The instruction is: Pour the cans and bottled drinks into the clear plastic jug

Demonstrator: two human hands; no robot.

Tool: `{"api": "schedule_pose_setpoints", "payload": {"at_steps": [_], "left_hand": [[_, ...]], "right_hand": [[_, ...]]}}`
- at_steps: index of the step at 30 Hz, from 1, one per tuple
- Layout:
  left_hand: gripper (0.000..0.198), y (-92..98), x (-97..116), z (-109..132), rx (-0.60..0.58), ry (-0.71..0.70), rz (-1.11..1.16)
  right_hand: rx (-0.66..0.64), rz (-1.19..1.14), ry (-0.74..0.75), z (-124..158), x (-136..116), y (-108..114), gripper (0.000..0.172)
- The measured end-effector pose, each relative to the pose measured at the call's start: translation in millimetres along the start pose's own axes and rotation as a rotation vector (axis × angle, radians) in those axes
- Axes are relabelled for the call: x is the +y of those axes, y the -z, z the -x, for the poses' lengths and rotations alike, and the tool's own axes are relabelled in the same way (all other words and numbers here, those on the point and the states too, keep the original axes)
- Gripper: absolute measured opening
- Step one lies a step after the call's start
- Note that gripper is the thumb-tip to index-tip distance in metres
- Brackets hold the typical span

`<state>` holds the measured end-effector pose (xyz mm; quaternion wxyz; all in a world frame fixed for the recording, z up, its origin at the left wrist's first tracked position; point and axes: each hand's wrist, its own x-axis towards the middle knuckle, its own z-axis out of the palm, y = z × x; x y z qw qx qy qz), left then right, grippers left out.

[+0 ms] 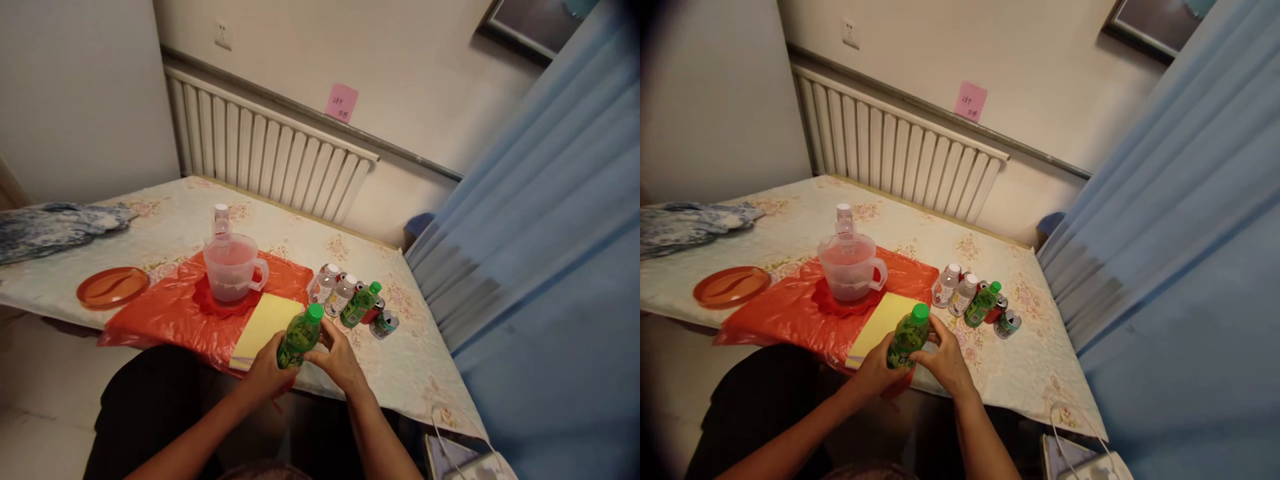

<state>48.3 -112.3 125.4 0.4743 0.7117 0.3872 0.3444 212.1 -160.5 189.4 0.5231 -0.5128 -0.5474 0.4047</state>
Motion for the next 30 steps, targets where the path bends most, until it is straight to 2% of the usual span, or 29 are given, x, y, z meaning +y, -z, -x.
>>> {"api": "schedule_pose_setpoints", "payload": {"at_steps": [3,7,13,19,22,25,27,30], "left_hand": [[0.057,-9.2,4.9,-7.5,-0.061,-0.013,0.029],[0.061,-24.4,5.7,-17.8,-0.144,-0.042,0.082],[0.065,-44.7,5.3,-28.3,-0.266,-0.091,0.113],[0.071,-66.5,3.7,-40.9,-0.368,-0.139,0.186],[0.081,-75.3,-5.8,-46.3,-0.405,-0.195,0.145],[0.079,-75.7,-24.2,-49.2,-0.327,-0.166,-0.053],[0.062,-68.9,-37.1,-52.0,-0.222,-0.167,-0.184],[0.042,-50.0,-50.8,-60.6,-0.069,-0.280,-0.359]], "right_hand": [[-0.013,-0.001,-0.022,3.5,2.7,7.8,0.066],[0.035,0.004,-0.029,8.1,6.7,22.7,0.067],[0.088,0.057,-0.047,17.1,8.5,43.4,0.058],[0.214,0.097,-0.070,27.3,14.3,58.6,0.060],[0.235,0.088,-0.074,32.3,20.4,70.9,0.062],[0.265,0.077,-0.069,36.4,26.2,89.7,0.062],[0.318,0.086,-0.070,38.5,30.0,105.4,0.061],[0.425,0.148,-0.074,40.5,37.7,131.0,0.061]]}}
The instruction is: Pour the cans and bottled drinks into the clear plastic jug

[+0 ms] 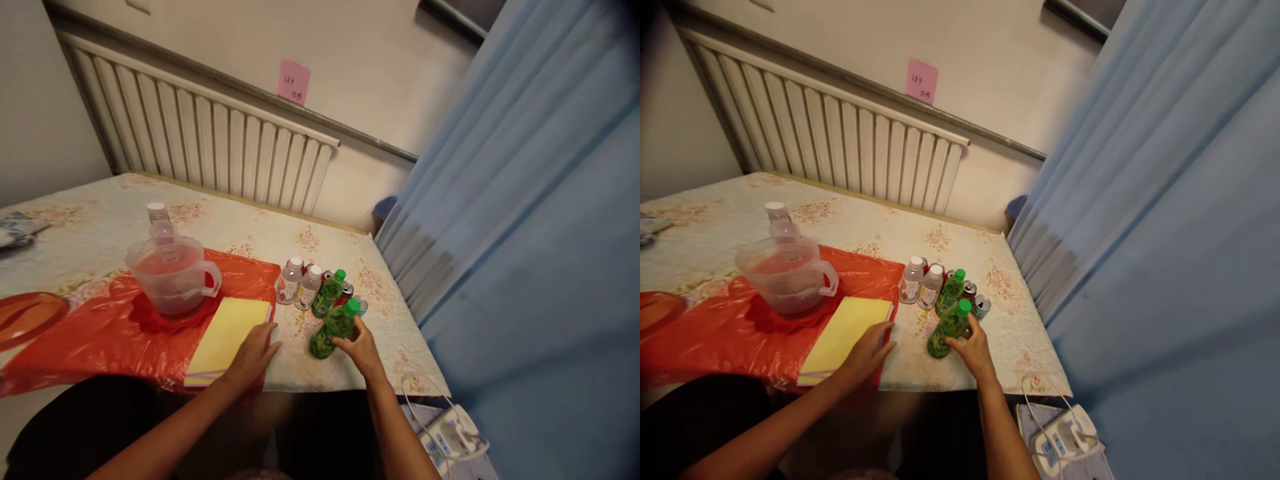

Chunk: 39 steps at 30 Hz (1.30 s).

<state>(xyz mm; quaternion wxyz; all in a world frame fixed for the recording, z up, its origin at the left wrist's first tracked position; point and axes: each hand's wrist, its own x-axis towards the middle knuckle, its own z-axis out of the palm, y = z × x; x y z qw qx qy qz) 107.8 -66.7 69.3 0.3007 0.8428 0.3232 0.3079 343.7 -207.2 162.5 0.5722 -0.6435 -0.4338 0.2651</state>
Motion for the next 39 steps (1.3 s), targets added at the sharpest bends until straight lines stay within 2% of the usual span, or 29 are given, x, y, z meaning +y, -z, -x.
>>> {"api": "schedule_pose_setpoints", "payload": {"at_steps": [2,5,11,16,23,31,39], "left_hand": [[0.036,11.5,-12.6,-4.4,0.074,-0.060,-0.141],[0.036,23.7,-30.9,-8.9,0.137,-0.063,-0.355],[0.036,19.8,-58.7,0.5,0.108,-0.005,-0.624],[0.037,16.6,-58.0,5.0,0.113,-0.016,-0.689],[0.036,19.3,-56.2,4.6,0.135,-0.012,-0.633],[0.036,18.9,-55.9,4.9,0.126,-0.007,-0.687],[0.037,19.8,-54.3,5.3,0.130,0.003,-0.630]], "right_hand": [[0.081,0.057,-0.002,-7.0,9.5,13.8,0.063],[0.180,0.095,-0.012,-17.9,24.5,29.6,0.065],[0.258,0.119,-0.004,-38.1,39.6,40.5,0.064],[0.250,0.161,0.011,-53.6,43.5,41.4,0.062],[0.254,0.201,0.038,-66.8,45.5,38.1,0.057],[0.258,0.208,0.033,-68.5,65.4,35.1,0.064],[0.368,0.264,0.032,-62.4,72.7,28.8,0.072]]}}
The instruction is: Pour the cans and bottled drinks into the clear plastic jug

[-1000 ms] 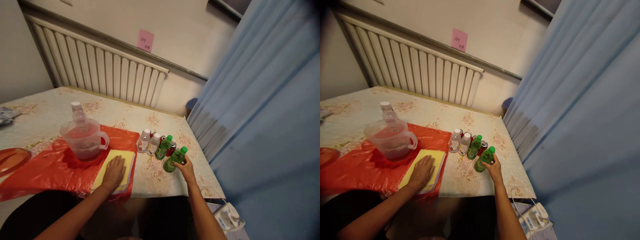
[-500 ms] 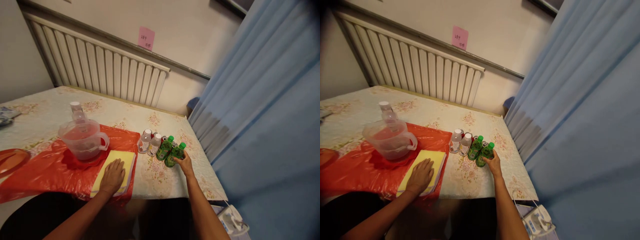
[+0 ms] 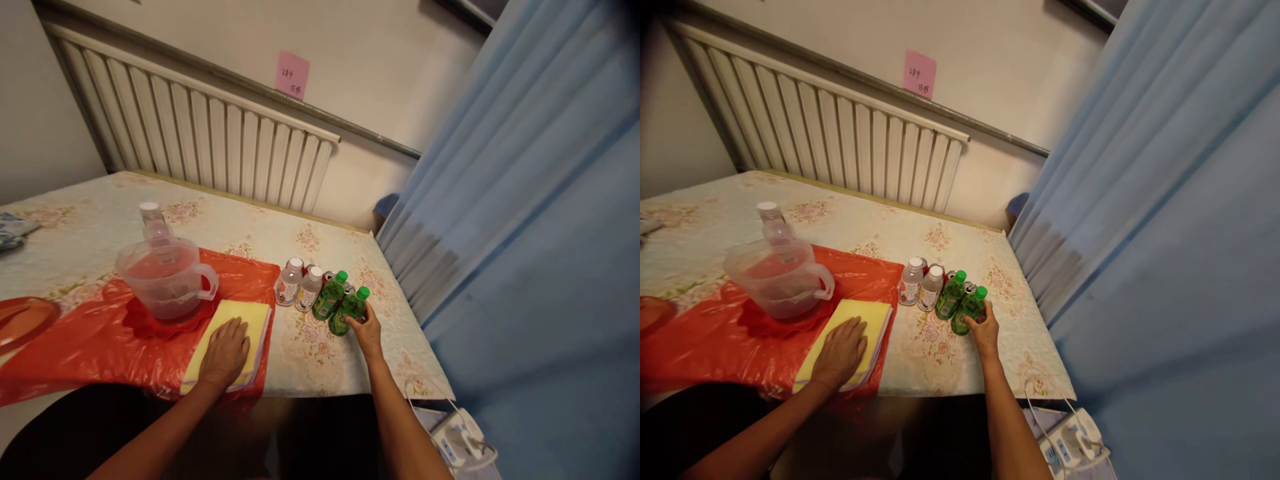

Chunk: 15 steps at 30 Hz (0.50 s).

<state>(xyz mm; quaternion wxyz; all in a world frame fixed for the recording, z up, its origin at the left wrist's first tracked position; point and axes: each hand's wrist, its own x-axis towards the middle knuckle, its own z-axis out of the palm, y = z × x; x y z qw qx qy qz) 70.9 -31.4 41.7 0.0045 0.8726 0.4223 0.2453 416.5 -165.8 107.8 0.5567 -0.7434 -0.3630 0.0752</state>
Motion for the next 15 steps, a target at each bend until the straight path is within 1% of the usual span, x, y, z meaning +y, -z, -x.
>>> {"api": "schedule_pose_setpoints", "payload": {"at_steps": [3,6,8,11,15], "left_hand": [[0.037,0.4,0.0,0.2,0.002,-0.008,-0.022],[0.036,0.8,0.3,0.4,0.007,-0.007,-0.024],[0.036,0.9,0.4,0.5,0.006,-0.006,-0.027],[0.036,0.3,0.3,0.5,0.007,-0.002,-0.036],[0.035,-1.6,-0.8,0.8,0.018,-0.001,-0.039]], "right_hand": [[0.056,0.009,-0.002,5.6,-0.7,-2.1,0.075],[0.093,-0.021,0.006,11.9,4.1,-5.0,0.076],[0.135,-0.028,-0.024,17.1,12.1,-8.0,0.075],[0.188,0.001,-0.107,27.1,29.1,-14.5,0.072],[0.186,0.027,-0.162,40.8,50.5,-25.6,0.065]]}}
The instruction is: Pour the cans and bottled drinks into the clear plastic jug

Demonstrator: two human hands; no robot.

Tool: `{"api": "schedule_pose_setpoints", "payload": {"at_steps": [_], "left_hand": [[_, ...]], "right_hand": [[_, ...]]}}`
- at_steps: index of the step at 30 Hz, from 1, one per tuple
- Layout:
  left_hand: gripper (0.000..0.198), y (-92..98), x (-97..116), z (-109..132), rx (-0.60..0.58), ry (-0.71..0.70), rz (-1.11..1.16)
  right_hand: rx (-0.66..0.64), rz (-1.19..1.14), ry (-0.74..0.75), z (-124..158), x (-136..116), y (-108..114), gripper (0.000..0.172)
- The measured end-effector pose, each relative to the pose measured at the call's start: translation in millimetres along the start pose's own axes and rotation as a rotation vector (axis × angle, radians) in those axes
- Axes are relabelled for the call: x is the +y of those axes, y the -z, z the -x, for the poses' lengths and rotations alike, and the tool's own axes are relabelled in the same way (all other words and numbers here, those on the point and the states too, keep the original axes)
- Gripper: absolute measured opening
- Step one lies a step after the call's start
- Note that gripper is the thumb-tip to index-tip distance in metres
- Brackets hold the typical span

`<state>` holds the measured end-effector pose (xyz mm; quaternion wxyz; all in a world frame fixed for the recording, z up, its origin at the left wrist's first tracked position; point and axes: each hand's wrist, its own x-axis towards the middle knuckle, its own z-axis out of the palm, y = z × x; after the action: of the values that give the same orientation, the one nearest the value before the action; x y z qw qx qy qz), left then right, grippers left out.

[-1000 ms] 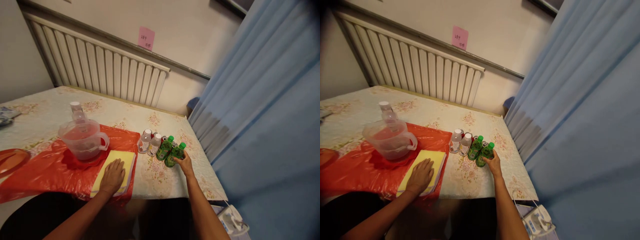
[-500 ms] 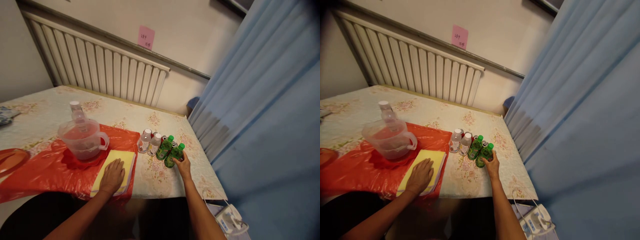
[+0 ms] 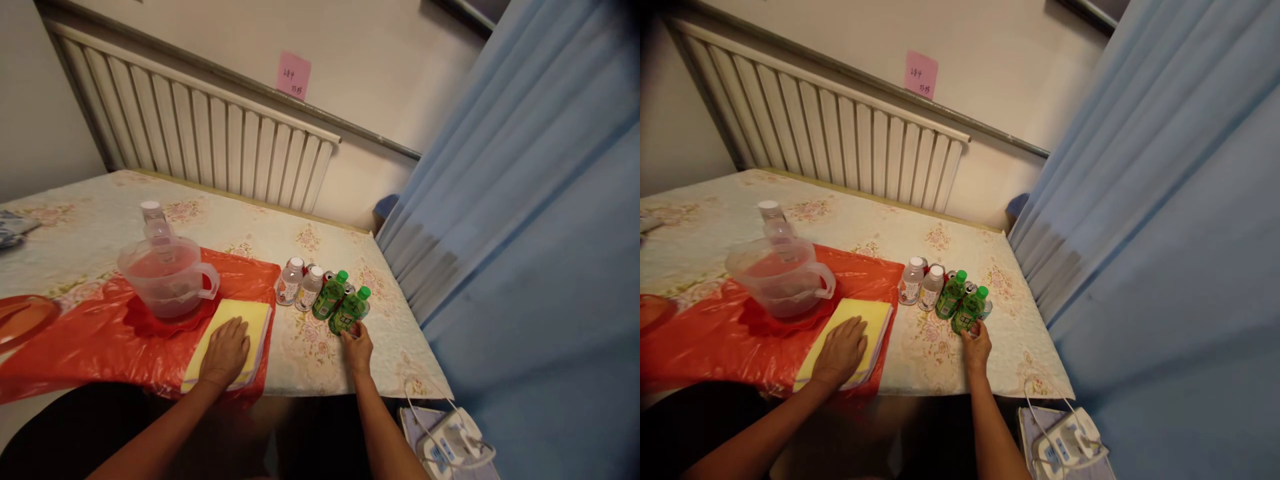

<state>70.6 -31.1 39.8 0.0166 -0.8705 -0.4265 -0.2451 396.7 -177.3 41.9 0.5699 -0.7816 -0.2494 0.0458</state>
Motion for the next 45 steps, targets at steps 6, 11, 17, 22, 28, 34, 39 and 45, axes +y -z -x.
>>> {"api": "schedule_pose_setpoints", "payload": {"at_steps": [6,11,17,22,28,34,39,45], "left_hand": [[0.035,-2.7,-1.8,0.5,0.006,-0.017,-0.020],[0.035,-3.5,-1.9,0.4,0.014,-0.018,-0.022],[0.035,-4.5,-2.4,0.2,0.014,-0.020,-0.025],[0.035,-3.8,-2.1,0.4,0.009,-0.017,-0.033],[0.035,-2.6,-2.3,-0.1,0.006,-0.031,-0.025],[0.035,-3.3,-2.4,-0.1,0.010,-0.029,-0.015],[0.035,-3.3,-2.3,0.1,0.011,-0.031,-0.012],[0.034,-0.9,-1.1,-0.2,-0.001,-0.024,-0.019]], "right_hand": [[0.006,0.031,-0.025,4.0,15.5,-9.2,0.063],[0.003,0.053,-0.013,0.9,17.7,-10.6,0.066],[-0.006,0.056,0.005,0.8,19.7,-10.9,0.068],[0.001,0.061,0.021,-0.8,18.5,-11.7,0.066],[0.014,0.074,0.037,-1.8,17.6,-12.8,0.065],[0.023,0.076,0.040,-0.5,17.9,-13.0,0.064],[0.019,0.074,0.046,0.7,15.9,-12.6,0.064],[0.012,0.066,0.044,0.6,19.4,-13.5,0.063]]}}
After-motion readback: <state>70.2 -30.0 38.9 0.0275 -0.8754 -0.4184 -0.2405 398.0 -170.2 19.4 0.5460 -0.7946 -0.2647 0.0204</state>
